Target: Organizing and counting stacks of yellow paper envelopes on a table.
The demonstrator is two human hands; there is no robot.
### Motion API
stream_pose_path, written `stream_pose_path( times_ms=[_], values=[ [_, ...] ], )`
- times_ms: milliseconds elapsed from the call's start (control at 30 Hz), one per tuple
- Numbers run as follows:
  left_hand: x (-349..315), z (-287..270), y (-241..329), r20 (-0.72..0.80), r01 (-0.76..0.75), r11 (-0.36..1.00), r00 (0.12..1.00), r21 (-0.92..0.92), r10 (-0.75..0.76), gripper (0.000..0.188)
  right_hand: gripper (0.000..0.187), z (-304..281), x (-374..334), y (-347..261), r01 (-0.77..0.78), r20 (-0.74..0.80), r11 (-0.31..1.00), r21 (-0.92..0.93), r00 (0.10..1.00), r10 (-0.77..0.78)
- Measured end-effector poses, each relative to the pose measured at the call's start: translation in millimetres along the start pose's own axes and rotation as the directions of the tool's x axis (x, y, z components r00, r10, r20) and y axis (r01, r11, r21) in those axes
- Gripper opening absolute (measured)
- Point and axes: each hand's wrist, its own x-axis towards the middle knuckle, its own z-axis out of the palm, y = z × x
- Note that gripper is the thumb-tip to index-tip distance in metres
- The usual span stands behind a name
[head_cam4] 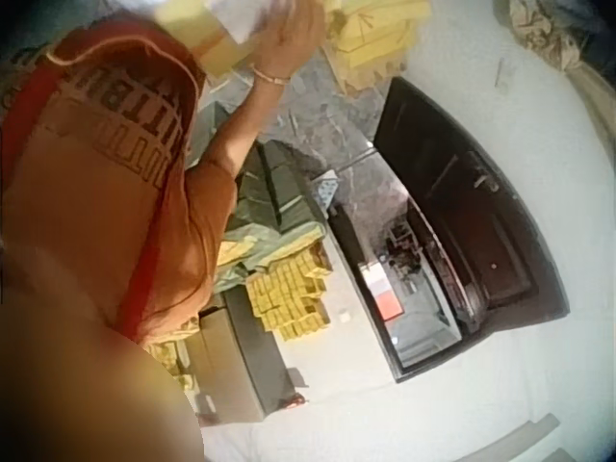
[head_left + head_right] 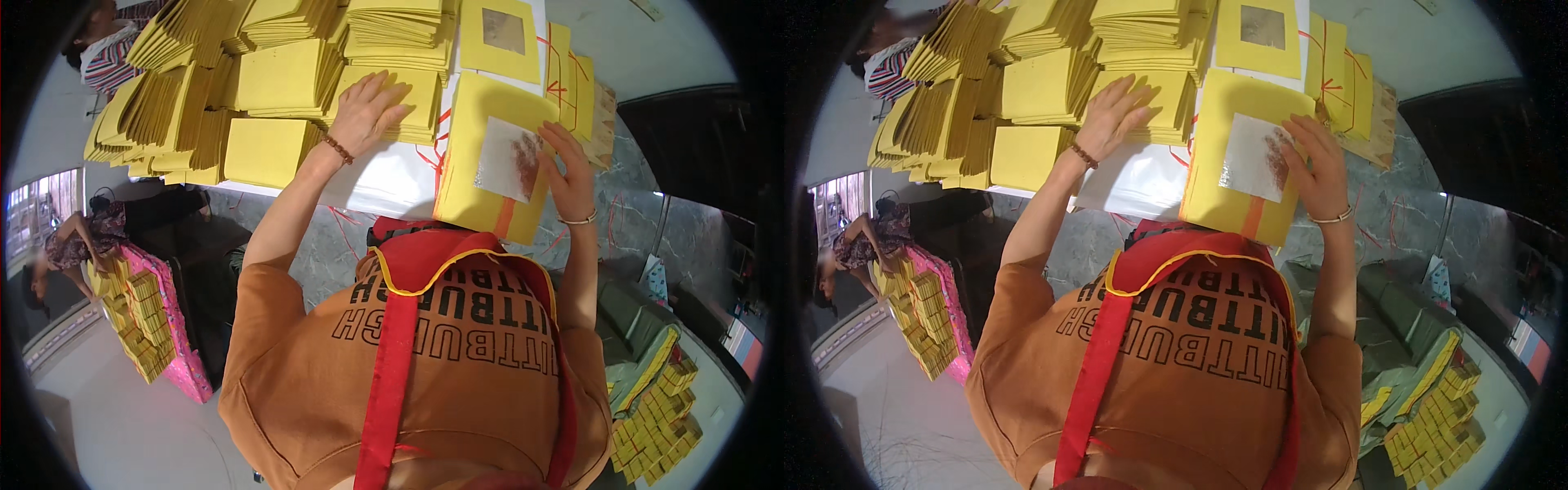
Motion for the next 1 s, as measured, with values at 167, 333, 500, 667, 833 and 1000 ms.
stream_pose_path(
  times_ms=[167, 333, 500, 667, 833, 1000],
  values=[
    [5, -14, 60, -0.126, -0.090, 0.978, 0.990, -0.191, 0.067, 0.033, 0.031, 5, -22, -6, 0.019, 0.018, 0.997, -0.076, 1.000, -0.018],
    [-13, 3, 121, 0.023, -0.306, 0.908, 0.945, -0.286, 0.326, 0.045, 0.030, 33, -30, 4, 0.023, 0.061, 0.999, -0.046, 0.998, -0.021],
    [-24, 3, 131, 0.252, -0.391, 0.916, 0.881, -0.093, 0.401, 0.069, 0.023, 37, -37, 16, -0.062, 0.050, 0.986, 0.152, 0.997, 0.055],
    [-12, -1, 125, 0.088, -0.396, 0.863, 0.893, -0.313, 0.441, 0.028, 0.018, 38, -39, 23, -0.072, 0.061, 0.977, 0.202, 0.996, 0.061],
    [-12, 2, 118, 0.107, -0.347, 0.863, 0.906, -0.368, 0.410, 0.022, 0.028, 35, -42, 33, -0.165, 0.121, 0.835, 0.525, 0.986, 0.118],
    [-15, 1, 121, -0.056, -0.437, 0.857, 0.896, -0.273, 0.440, 0.020, 0.043, 30, -50, 23, -0.207, -0.043, 0.794, 0.572, 0.959, 0.281]
  ],
)
